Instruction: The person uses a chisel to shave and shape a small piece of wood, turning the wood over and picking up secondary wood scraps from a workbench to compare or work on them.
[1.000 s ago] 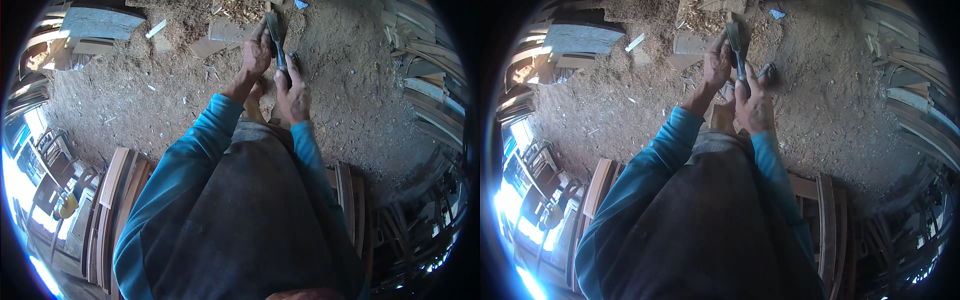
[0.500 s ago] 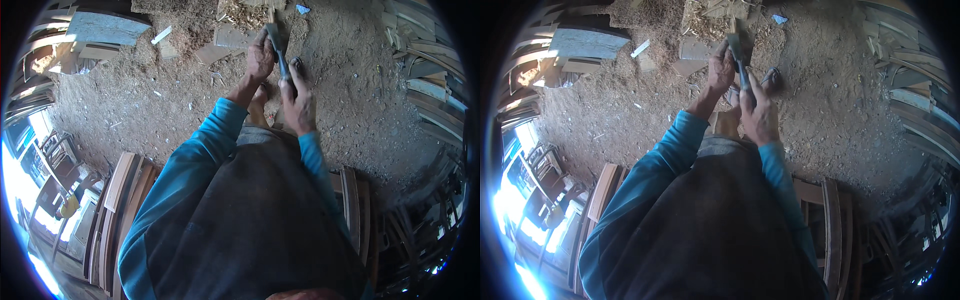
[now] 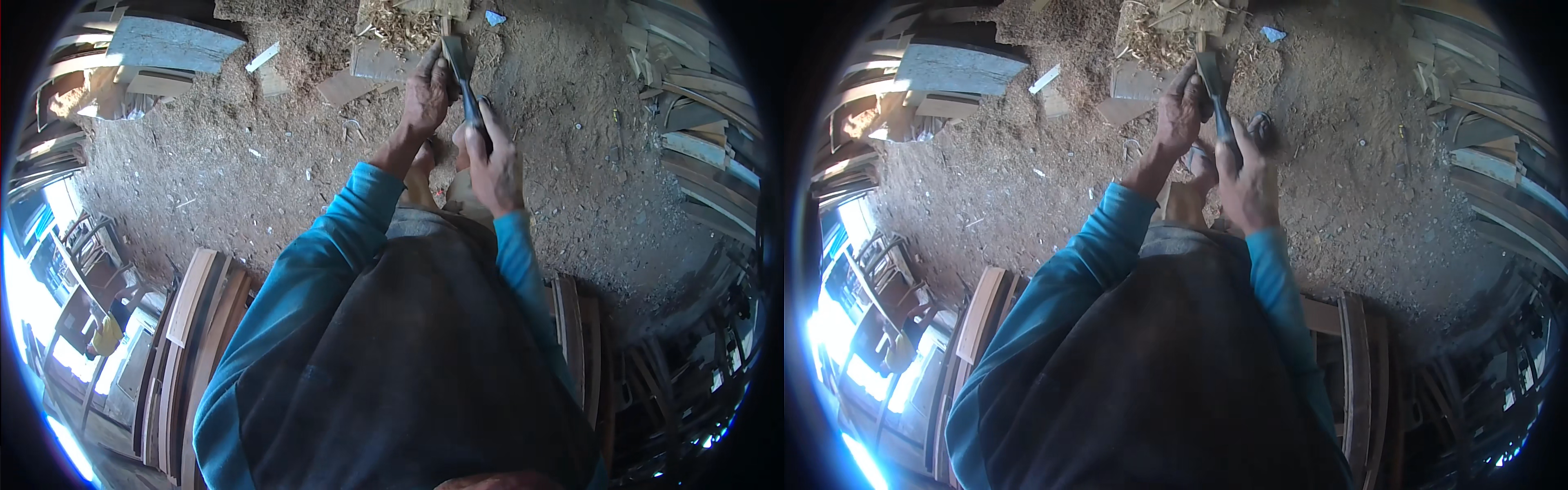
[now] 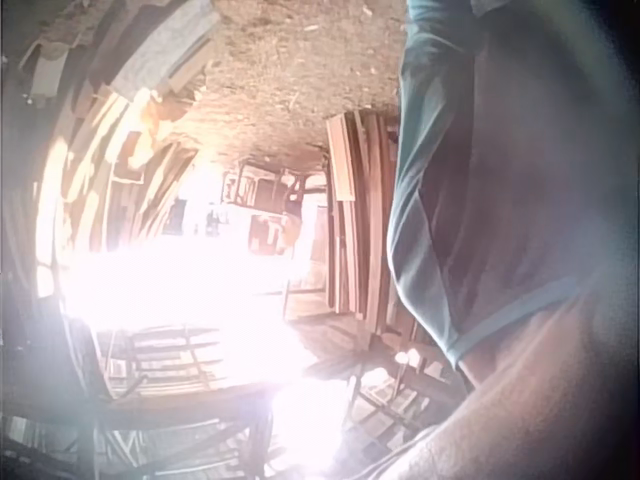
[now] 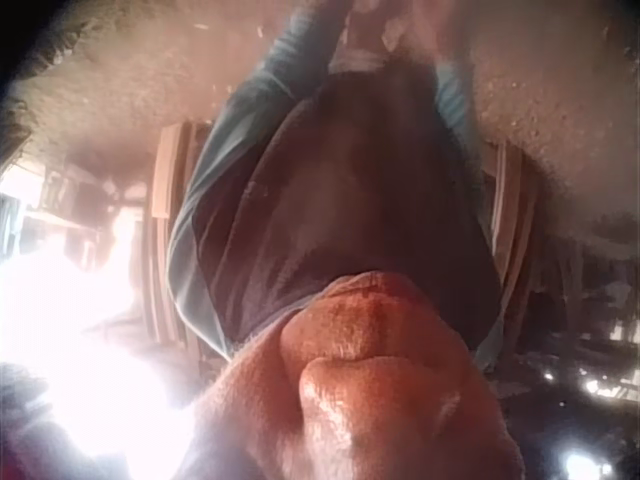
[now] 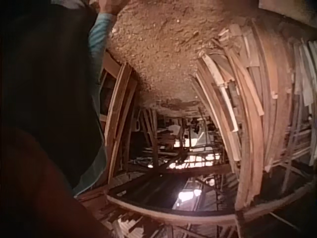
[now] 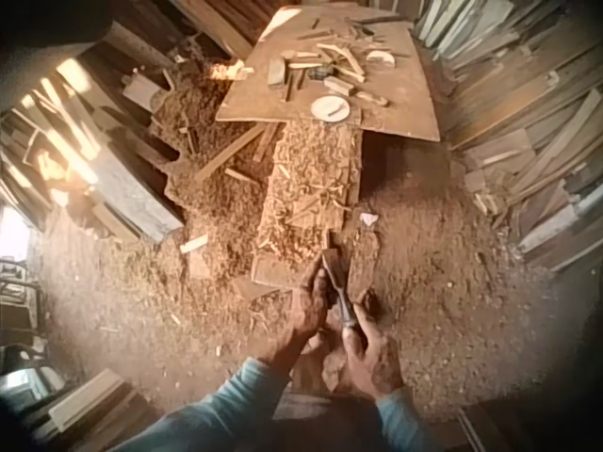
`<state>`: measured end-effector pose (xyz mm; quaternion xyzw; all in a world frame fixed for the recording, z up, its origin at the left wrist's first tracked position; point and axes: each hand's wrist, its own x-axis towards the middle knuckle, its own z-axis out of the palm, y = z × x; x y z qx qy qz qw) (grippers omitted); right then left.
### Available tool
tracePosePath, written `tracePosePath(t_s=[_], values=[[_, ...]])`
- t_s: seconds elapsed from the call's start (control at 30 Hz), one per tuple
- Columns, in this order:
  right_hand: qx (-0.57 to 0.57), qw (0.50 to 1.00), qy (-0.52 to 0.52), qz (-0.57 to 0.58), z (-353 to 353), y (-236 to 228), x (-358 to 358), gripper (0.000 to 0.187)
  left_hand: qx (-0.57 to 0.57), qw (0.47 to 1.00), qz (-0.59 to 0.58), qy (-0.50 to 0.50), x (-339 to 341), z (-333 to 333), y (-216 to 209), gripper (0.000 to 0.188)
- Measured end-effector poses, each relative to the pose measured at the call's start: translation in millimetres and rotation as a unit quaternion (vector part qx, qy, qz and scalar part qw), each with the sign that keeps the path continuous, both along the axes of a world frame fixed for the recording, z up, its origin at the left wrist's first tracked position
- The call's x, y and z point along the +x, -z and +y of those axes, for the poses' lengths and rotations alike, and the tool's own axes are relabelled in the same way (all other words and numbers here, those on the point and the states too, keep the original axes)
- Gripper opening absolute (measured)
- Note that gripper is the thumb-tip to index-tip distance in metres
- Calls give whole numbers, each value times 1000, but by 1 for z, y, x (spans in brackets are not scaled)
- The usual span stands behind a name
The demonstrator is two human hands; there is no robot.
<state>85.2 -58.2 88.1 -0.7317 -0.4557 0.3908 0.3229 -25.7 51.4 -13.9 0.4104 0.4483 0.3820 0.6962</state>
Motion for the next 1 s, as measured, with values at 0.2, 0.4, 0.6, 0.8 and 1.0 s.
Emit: tracePosePath(t_s=[0.2,0.4,0.6,0.8,1.0], values=[[-20,1000,-11,-10,-22,0,-9,52,-34,998,26,-41,8,-8,-1,45],[-32,999,18,5,18,16,-11,52,-3,1000,9,-22,6,-9,14,48],[-25,998,35,40,19,19,2,53,13,998,-36,-53,12,-7,18,43],[12,1000,10,-8,-29,-3,0,49,10,996,-30,-84,16,-12,16,43],[6,998,-17,-54,-13,-6,5,47,61,993,86,-61,16,-13,17,42]])
